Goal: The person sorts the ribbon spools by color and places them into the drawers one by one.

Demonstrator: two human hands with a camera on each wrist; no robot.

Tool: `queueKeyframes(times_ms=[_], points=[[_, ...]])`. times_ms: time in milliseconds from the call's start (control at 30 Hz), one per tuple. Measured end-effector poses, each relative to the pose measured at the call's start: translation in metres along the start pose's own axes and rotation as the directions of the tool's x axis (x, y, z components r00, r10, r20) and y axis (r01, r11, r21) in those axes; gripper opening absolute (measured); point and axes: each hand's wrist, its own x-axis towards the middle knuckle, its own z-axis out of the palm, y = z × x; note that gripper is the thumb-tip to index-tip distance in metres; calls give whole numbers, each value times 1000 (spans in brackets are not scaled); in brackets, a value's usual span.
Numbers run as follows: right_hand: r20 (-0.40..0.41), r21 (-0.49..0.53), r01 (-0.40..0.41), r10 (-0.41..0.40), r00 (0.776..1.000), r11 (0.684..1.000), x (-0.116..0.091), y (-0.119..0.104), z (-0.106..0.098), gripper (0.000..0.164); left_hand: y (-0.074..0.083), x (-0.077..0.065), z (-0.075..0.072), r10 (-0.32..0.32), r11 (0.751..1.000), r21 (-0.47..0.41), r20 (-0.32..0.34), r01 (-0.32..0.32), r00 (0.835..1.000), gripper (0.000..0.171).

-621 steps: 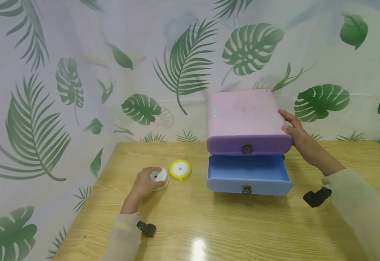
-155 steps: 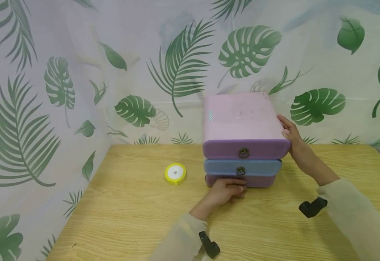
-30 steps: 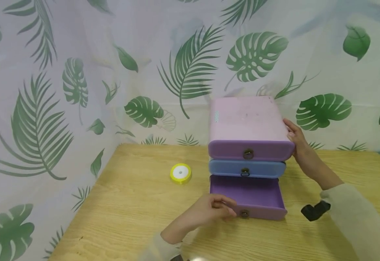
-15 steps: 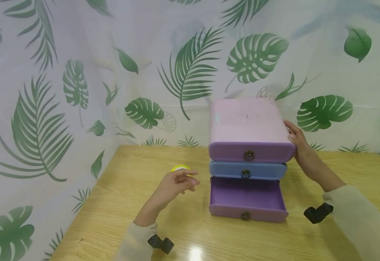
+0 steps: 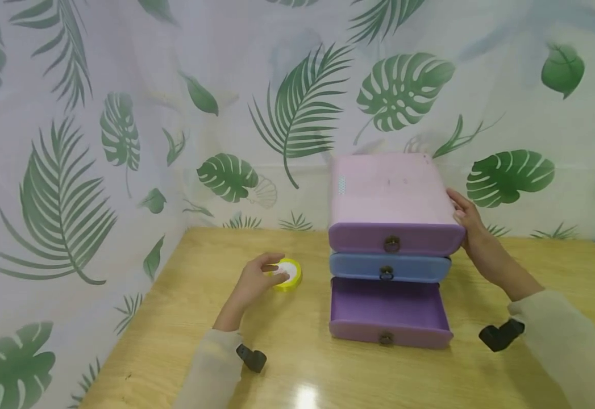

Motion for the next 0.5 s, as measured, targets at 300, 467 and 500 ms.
queueKeyframes(times_ms=[300, 467, 500], points=[[-86, -189, -123, 108, 990, 974, -21, -80, 80, 54, -15, 12, 12, -38, 976, 214, -1, 37, 999, 68], [-78, -206, -107, 92, 993, 973, -20, -81, 80, 55, -18, 16, 15, -85, 974, 212, 9, 81, 996, 73], [-74, -206, -101, 87, 993, 973, -19, -81, 80, 55, -19, 17, 14, -89, 975, 205, 13, 85, 996, 73]])
